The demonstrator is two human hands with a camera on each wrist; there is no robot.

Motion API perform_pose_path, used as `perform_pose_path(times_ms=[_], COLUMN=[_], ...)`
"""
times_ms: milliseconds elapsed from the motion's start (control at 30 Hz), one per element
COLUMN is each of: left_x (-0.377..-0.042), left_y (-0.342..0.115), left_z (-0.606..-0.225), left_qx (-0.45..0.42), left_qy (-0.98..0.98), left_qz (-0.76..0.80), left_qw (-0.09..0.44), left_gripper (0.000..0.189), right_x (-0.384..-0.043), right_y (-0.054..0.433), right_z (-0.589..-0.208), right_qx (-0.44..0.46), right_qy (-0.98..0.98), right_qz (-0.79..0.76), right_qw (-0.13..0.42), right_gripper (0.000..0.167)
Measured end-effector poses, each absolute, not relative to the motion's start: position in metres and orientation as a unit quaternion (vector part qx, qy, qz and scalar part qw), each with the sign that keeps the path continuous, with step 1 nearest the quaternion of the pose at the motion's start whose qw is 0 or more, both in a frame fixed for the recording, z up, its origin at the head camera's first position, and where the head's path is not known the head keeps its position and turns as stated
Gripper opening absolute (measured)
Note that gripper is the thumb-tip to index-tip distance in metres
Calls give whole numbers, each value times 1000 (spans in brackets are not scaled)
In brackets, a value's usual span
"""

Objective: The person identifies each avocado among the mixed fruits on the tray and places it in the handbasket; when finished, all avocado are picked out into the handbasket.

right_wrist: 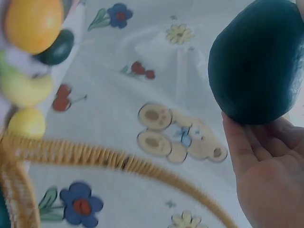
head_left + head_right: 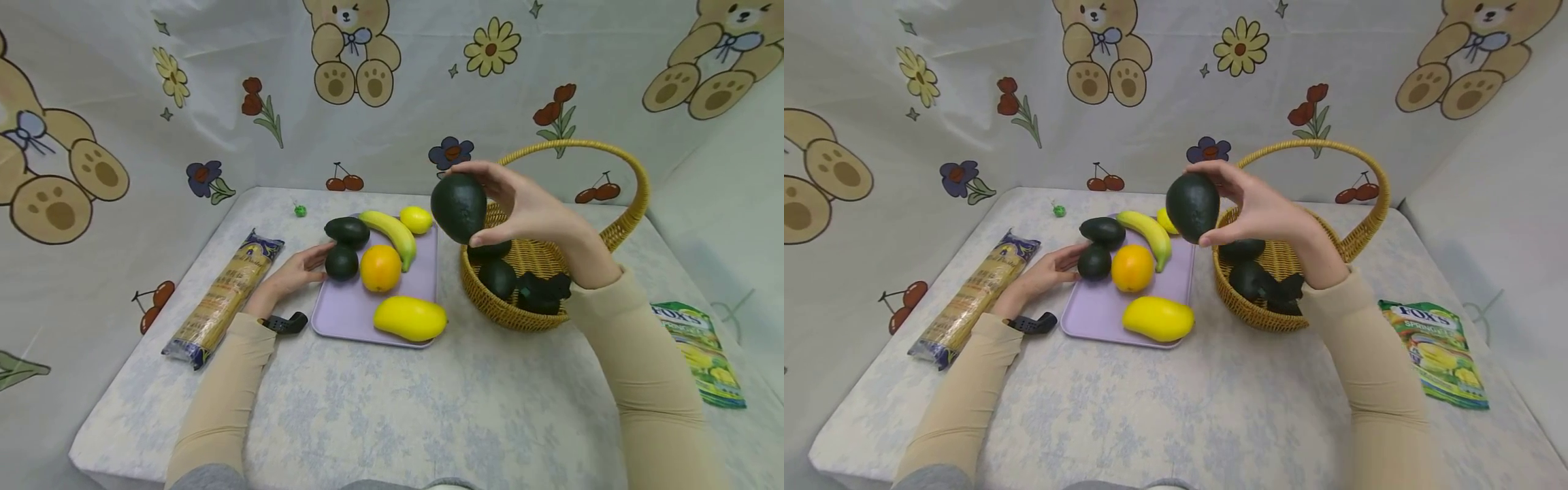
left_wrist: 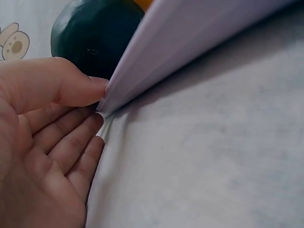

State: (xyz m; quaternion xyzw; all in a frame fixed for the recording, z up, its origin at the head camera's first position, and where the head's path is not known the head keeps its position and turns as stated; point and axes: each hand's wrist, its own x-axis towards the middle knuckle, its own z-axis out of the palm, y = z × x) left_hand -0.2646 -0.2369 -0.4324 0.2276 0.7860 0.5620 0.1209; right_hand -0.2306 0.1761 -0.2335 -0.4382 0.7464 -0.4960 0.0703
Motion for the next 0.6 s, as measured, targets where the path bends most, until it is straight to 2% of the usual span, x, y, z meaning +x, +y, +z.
perform_pose_path(times_ms=[400, 600], left_x=[-264, -263], left_y=[-240, -236], left_z=[-436, -432], left_qx=[272, 243], left_qy=[770, 784], left_qz=[569, 561], left_qw=[96, 107], left_gripper=[65, 66], right_x=[-228, -241], right_y=[253, 276], right_z=[-261, -274], right_qx=[-336, -250], right_qy=[839, 892], right_qz=[-418, -370], right_qw=[92, 73], right_gripper=[83, 82])
